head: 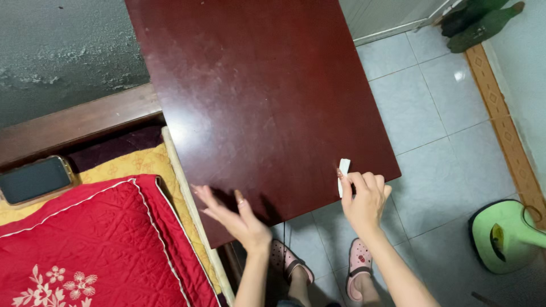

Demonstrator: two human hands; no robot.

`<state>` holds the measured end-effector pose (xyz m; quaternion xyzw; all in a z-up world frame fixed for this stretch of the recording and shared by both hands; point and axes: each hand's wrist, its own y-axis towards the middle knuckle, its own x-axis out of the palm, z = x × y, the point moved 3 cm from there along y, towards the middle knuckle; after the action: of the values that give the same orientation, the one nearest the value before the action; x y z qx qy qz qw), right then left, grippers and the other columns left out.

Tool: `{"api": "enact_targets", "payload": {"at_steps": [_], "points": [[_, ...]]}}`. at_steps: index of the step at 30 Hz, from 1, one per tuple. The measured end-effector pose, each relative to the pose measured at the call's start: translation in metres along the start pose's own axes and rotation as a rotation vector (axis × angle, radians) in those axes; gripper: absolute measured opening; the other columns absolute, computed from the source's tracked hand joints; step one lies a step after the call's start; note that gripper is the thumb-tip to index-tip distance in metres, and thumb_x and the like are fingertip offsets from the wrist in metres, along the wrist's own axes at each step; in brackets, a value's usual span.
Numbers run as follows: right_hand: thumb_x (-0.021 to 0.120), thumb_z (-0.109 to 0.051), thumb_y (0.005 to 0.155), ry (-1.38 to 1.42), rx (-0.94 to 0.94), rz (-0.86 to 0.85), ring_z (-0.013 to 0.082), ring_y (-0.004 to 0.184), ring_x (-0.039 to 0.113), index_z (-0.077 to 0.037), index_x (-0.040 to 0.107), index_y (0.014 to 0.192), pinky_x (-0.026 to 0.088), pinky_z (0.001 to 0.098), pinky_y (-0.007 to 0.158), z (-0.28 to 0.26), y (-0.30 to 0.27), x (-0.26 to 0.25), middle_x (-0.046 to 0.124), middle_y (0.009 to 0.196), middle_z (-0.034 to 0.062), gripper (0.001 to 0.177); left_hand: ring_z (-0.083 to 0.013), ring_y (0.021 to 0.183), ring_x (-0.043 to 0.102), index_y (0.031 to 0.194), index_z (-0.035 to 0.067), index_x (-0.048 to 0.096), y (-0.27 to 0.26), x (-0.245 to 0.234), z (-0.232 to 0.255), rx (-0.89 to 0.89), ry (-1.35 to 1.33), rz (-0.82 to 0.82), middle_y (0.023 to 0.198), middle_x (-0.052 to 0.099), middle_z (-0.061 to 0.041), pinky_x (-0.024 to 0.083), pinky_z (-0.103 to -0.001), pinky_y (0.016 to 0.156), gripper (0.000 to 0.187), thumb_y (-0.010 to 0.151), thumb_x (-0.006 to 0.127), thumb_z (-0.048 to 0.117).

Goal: The person removes packaged items from a wooden drawer, wipes the interior with a white tissue, places the items back, and then wipes the top surface of the drawer unit.

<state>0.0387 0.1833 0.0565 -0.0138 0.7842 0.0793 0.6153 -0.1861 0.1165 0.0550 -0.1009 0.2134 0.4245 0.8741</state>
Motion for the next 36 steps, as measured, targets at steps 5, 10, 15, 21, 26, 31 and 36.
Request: {"api": "enact_targets", "payload": {"at_steps": [5,10,15,21,26,31,36], "points": [[0.065,-0.018,0.084,0.059,-0.038,0.002,0.0252,0.086,0.049,-0.016,0.063,0.082,0.03,0.0425,0.075,-0.058,-0.012,0.016,0.054,0.08,0.0028,0.003,-0.0375,0.154,0.008,0.152,-0.003,0.018,0.017,-0.035,-0.016,-0.03,0.022,0.048,0.164,0.011,-0.025,-0.003,-0.052,0.123,0.064,0.101,0.044,0.026],[0.065,-0.021,0.084,0.208,-0.184,-0.106,0.0262,0.082,0.049,-0.015,0.061,0.079,0.031,0.0431,0.07,-0.169,-0.046,0.038,0.055,0.079,0.0038,0.009,-0.0372,0.154,0.008,0.153,-0.005,0.015,0.027,-0.067,-0.034,-0.033,0.0,0.108,0.163,0.01,-0.026,0.004,-0.049,0.125,0.064,0.101,0.043,0.022],[0.067,-0.023,0.085,0.299,-0.293,-0.157,0.0243,0.079,0.05,-0.018,0.064,0.079,0.031,0.0419,0.067,-0.192,-0.055,0.04,0.053,0.075,0.0013,0.008,-0.0359,0.154,0.013,0.153,-0.006,0.016,0.031,-0.08,-0.048,-0.045,-0.039,0.133,0.164,0.013,-0.024,0.008,-0.045,0.126,0.062,0.101,0.041,0.017],[0.069,-0.02,0.083,0.099,-0.041,0.017,0.0231,0.081,0.049,-0.017,0.064,0.078,0.03,0.0415,0.071,-0.103,-0.03,0.02,0.054,0.076,-0.0002,0.008,-0.0335,0.142,0.034,0.143,-0.006,0.032,0.028,-0.083,-0.061,-0.143,-0.041,0.137,0.149,0.039,-0.021,0.02,-0.043,0.121,0.055,0.091,0.04,0.006],[0.066,-0.017,0.082,0.159,-0.07,0.009,0.024,0.084,0.049,-0.017,0.063,0.08,0.03,0.0414,0.072,-0.128,-0.04,0.032,0.054,0.079,0.0018,0.003,-0.0323,0.138,0.038,0.141,-0.007,0.033,0.026,-0.088,-0.071,-0.145,-0.128,0.152,0.145,0.041,-0.021,0.024,-0.043,0.118,0.051,0.092,0.039,0.006],[0.065,-0.022,0.086,0.266,-0.257,-0.174,0.0241,0.08,0.047,-0.014,0.063,0.079,0.031,0.0423,0.069,-0.214,-0.065,0.053,0.053,0.078,0.0029,0.011,-0.0315,0.138,0.04,0.141,-0.006,0.034,0.031,-0.1,-0.082,-0.138,-0.11,0.207,0.145,0.042,-0.021,0.027,-0.043,0.118,0.048,0.096,0.04,0.008],[0.066,-0.024,0.086,0.321,-0.309,-0.209,0.0243,0.078,0.047,-0.014,0.063,0.076,0.032,0.0418,0.068,-0.225,-0.062,0.051,0.051,0.076,0.0033,0.015,-0.0307,0.138,0.039,0.141,-0.005,0.034,0.027,-0.1,-0.084,-0.18,-0.182,0.22,0.145,0.041,-0.02,0.03,-0.043,0.117,0.046,0.097,0.039,0.007]]}}
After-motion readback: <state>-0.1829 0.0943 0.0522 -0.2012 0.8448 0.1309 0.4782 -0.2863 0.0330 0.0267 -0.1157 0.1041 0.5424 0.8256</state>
